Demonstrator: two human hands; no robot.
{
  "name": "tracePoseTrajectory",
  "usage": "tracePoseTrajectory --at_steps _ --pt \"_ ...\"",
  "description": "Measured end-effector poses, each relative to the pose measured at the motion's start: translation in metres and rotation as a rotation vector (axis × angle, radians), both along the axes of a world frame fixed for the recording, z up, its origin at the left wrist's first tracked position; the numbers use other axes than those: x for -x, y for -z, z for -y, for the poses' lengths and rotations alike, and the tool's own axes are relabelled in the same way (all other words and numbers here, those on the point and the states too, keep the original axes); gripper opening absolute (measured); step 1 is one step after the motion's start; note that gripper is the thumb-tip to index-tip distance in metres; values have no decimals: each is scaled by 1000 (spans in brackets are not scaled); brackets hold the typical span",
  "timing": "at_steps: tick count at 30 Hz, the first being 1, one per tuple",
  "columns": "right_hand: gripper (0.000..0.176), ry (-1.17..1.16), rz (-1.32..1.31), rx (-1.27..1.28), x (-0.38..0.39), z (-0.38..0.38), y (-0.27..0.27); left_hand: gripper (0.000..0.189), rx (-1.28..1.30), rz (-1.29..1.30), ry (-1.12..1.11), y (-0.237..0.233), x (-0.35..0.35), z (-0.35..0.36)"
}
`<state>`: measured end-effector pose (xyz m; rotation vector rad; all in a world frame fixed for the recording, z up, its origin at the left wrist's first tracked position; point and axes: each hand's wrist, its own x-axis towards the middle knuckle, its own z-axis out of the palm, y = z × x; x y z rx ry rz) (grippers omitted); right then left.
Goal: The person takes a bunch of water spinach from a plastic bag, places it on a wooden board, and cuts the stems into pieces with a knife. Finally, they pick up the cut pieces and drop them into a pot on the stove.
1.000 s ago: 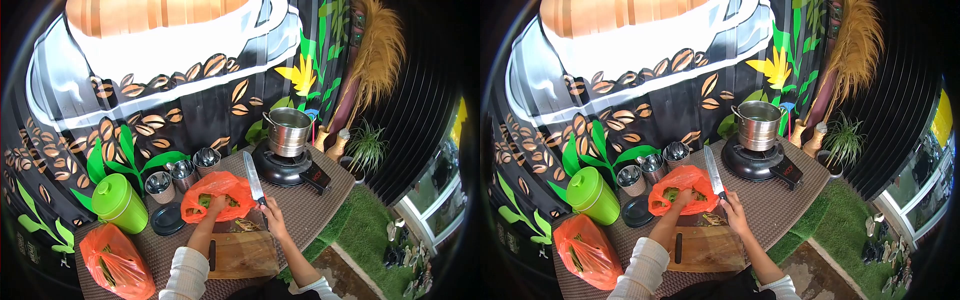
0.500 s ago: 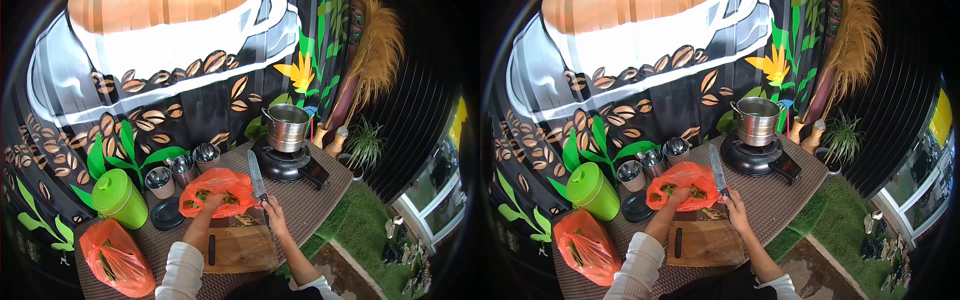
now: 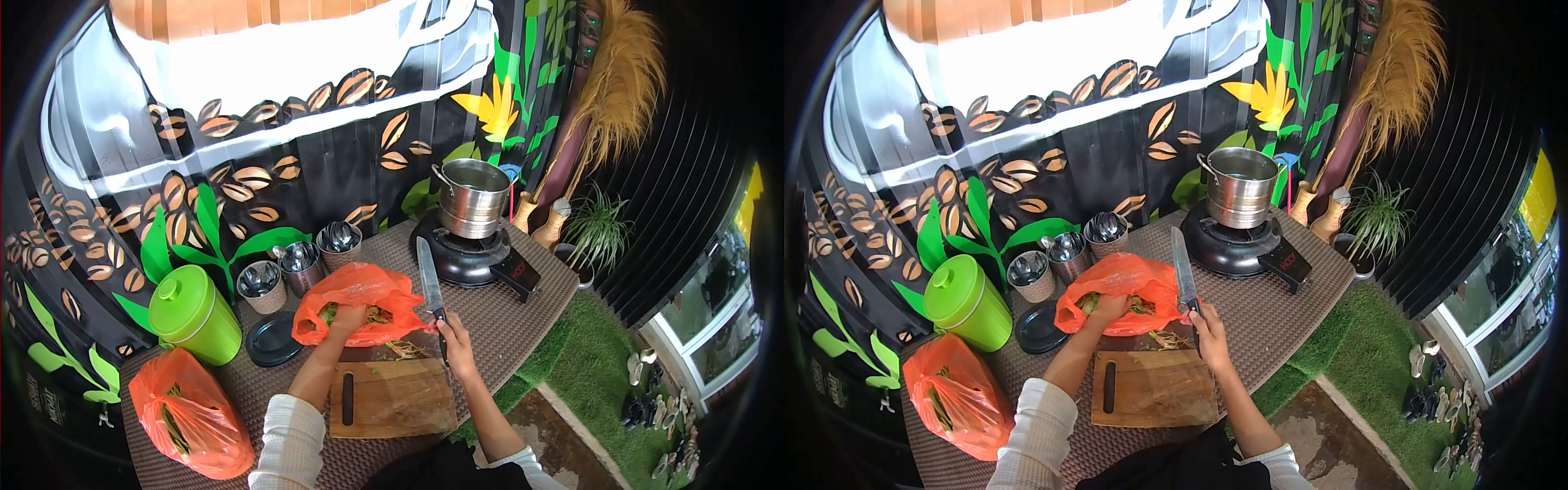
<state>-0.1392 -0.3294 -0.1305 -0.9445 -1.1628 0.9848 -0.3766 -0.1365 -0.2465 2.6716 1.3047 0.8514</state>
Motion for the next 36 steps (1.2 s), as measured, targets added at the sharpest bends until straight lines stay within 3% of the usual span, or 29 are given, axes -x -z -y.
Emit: tracePoseTrajectory --at_steps 4,7,11,14,16,24,26,28,30,32,34,36 --pt "27 4 -45 7 2 -2 1 40 5 113 164 -31 9 15" --pt "27 -11 -20 0 6 1 -1 42 136 123 131 -47 7 27" --pt "27 31 14 -2 9 7 -6 39 57 192 64 -2 3 3" --pt "26 57 51 -14 1 8 -5 36 96 290 -178 11 -3 0" --pt "25 143 156 -56 -5 8 -5 35 113 269 -194 10 -1 -5" --pt "24 236 140 -137 4 11 -19 32 152 259 -151 -11 31 -3" --pt "24 242 128 -132 7 10 -18 31 154 266 -159 -39 40 5" --pt "23 253 117 -126 8 9 -16 27 147 -106 -118 -103 42 35" --pt "25 260 145 -117 7 9 -15 25 262 -216 -220 -122 41 37" --pt "25 260 106 -132 12 12 -17 23 376 -324 -318 -96 46 19" --pt "25 259 72 -152 13 12 -19 36 210 -98 -6 -15 56 -35" --pt "23 255 63 -128 13 14 -16 36 232 -1 28 -17 43 -20"
